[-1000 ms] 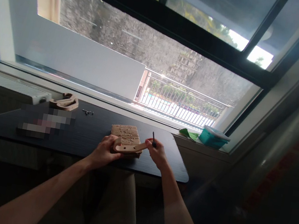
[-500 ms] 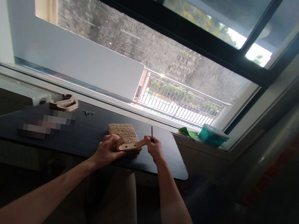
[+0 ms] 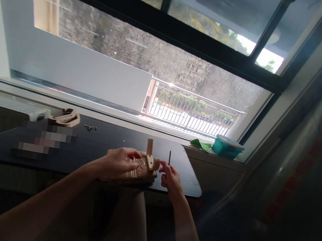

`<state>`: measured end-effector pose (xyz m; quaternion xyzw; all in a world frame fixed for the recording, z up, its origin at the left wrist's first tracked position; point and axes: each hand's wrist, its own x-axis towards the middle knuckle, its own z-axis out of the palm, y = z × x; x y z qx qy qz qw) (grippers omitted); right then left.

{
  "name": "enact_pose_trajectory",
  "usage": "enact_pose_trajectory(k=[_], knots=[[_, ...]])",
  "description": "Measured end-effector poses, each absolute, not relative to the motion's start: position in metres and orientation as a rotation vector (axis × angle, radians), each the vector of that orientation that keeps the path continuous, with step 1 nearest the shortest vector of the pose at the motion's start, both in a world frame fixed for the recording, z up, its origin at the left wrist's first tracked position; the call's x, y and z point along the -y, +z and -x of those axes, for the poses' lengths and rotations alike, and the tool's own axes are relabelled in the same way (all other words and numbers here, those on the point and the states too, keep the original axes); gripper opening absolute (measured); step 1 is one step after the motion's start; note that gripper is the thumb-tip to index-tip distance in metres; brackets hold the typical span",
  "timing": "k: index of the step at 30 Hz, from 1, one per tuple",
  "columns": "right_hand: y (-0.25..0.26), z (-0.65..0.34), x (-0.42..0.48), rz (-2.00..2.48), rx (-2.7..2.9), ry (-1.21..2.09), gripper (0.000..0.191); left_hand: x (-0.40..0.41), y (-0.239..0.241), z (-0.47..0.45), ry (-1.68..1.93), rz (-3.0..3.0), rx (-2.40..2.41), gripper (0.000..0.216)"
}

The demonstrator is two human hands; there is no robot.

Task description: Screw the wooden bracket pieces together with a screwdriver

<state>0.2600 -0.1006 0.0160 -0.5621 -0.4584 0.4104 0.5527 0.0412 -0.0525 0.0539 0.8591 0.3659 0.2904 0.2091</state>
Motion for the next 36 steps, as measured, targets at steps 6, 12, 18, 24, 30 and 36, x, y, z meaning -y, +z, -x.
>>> enact_pose_trajectory(k=[6, 12, 18, 24, 30, 36], knots=[[0.019, -0.252, 0.099, 1.512, 1.342, 0.416, 0.060, -0.003, 0.063, -0.071, 0.935, -2.599, -1.191, 0.041], [0.017, -0.255, 0.045, 1.604, 1.424, 0.450, 0.060, -0.019, 0.055, -0.074, 0.631, -2.701, -1.241, 0.012], [0.008, -0.247, 0.021, 1.422, 1.564, 0.653, 0.033, -0.010, 0.057, -0.055, 0.424, -2.756, -1.307, 0.019], [-0.003, -0.247, 0.022, 1.319, 1.617, 0.666, 0.025, -0.003, 0.064, -0.059, 0.303, -2.760, -1.394, 0.020], [-0.010, -0.248, 0.021, 1.322, 1.619, 0.632, 0.023, 0.005, 0.067, -0.063, 0.256, -2.755, -1.489, 0.026], [-0.011, -0.241, 0.024, 1.363, 1.609, 0.559, 0.027, 0.016, 0.070, -0.069, 0.321, -2.789, -1.537, 0.025]])
